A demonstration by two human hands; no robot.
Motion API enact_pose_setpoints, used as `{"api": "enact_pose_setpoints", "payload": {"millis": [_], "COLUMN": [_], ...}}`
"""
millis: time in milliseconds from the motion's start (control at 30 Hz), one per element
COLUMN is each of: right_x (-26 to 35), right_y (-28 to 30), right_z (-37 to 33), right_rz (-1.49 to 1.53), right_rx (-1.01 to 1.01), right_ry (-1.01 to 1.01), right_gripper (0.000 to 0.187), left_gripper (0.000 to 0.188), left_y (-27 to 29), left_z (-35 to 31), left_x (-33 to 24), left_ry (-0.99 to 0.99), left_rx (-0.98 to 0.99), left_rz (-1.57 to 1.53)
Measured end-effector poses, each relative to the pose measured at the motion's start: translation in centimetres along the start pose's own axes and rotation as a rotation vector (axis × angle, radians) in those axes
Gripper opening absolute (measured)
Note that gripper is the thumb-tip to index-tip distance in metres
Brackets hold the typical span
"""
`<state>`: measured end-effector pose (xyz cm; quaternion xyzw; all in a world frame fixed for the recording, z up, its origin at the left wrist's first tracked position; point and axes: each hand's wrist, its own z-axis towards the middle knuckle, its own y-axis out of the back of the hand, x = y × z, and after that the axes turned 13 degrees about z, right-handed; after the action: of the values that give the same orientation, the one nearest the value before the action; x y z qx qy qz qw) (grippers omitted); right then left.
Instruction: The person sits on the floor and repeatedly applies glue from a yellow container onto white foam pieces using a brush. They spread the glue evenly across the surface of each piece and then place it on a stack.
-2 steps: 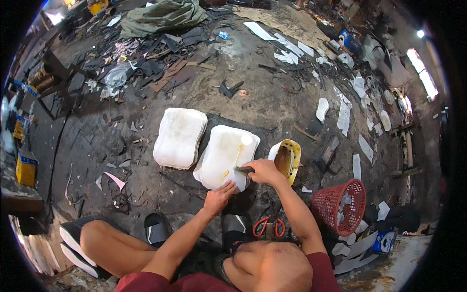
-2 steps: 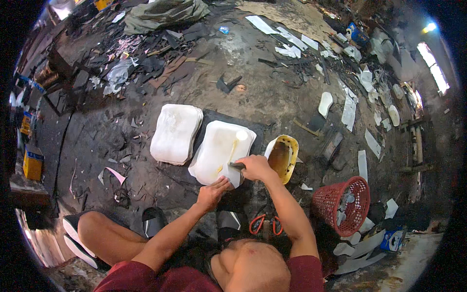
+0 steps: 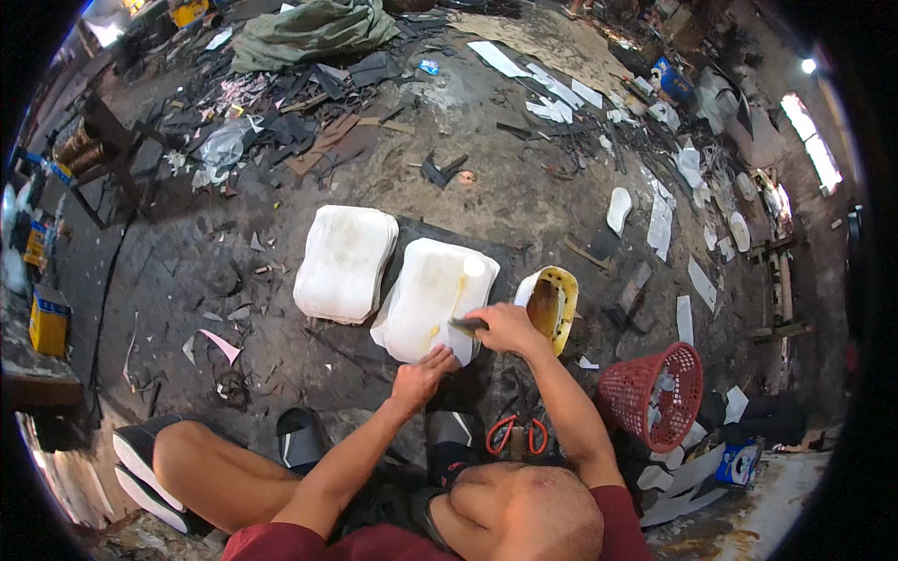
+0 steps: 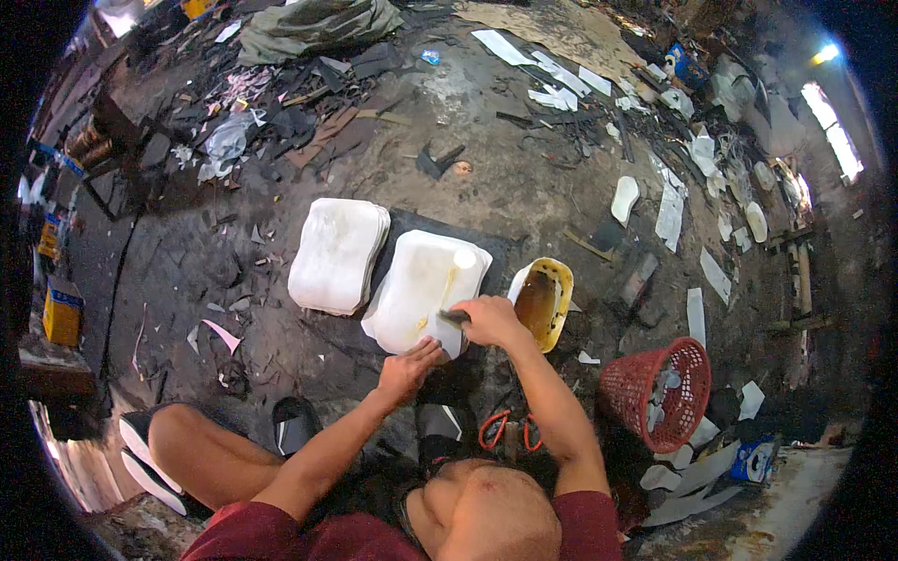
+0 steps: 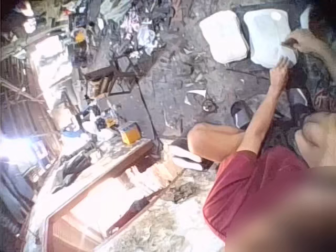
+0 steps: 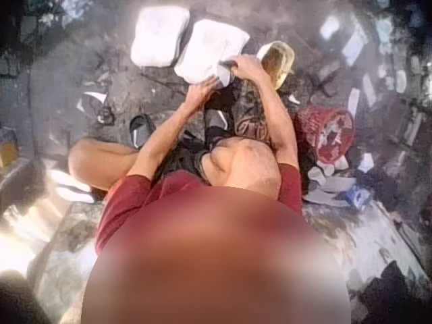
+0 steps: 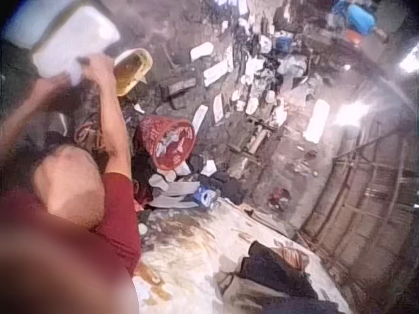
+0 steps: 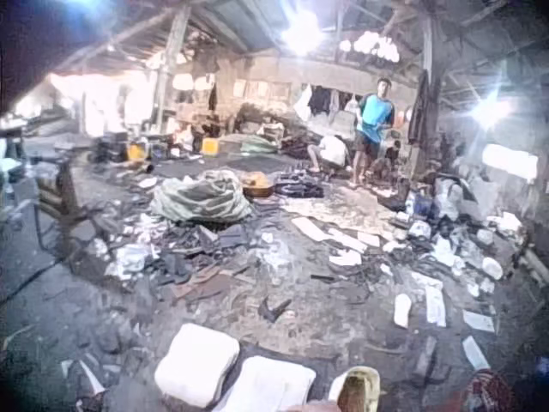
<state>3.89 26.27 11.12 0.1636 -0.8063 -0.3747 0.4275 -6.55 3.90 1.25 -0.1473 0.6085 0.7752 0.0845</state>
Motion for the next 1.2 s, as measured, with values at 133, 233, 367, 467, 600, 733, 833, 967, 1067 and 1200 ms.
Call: {"api": "enact_pose_setpoints", "payload": {"millis": [133, 233, 367, 467, 600, 733, 833, 967, 1067, 1200], "right_x": [0.7, 1.6, 1.4, 0.4, -0.6, 1.0, 3.1, 4.4, 4.5, 4.9], "right_y": [-2.8, -1.7, 2.6, 3.6, 0.7, -3.1, -5.6, -8.5, -9.7, -8.9], "right_z": [-1.0, -0.7, 4.0, 8.5, 8.7, 2.8, -1.8, -6.0, -7.5, -8.6], "right_rz": [0.089, -0.015, -0.054, -0.073, -0.105, -0.002, -0.009, -0.142, -0.241, -0.168], "right_rx": [-0.506, -0.185, -0.406, -0.301, -0.164, -0.015, -0.061, -0.111, -0.222, -0.217], "right_ry": [0.045, -0.301, -0.072, -0.062, 0.069, 0.164, 0.302, 0.395, 0.461, 0.451], "right_gripper": [0.036, 0.04, 0.041, 0.038, 0.035, 0.036, 0.035, 0.048, 0.052, 0.059], "left_gripper": [0.048, 0.046, 0.054, 0.054, 0.052, 0.048, 0.045, 0.042, 0.042, 0.043], "left_y": [-0.2, 0.0, 0.2, 0.4, 0.8, 0.8, 1.1, 1.6, 2.2, 4.6], "left_z": [0.6, 1.1, 1.5, 1.8, 1.6, 2.0, 2.3, 2.4, 3.5, 5.2], "left_x": [0.0, 0.3, -0.3, -1.5, -1.1, 2.9, 5.6, 4.5, 2.4, 2.2], "left_ry": [0.02, -0.021, 0.055, 0.143, 0.4, 0.957, 0.953, 0.848, 0.87, 1.018], "left_rx": [0.106, 0.119, 0.076, -0.018, -0.195, -0.369, -0.104, -0.262, -0.418, -0.27], "left_rz": [0.05, 0.144, 0.067, -0.048, -0.257, -0.104, -0.404, -0.131, -0.635, -0.785]}}
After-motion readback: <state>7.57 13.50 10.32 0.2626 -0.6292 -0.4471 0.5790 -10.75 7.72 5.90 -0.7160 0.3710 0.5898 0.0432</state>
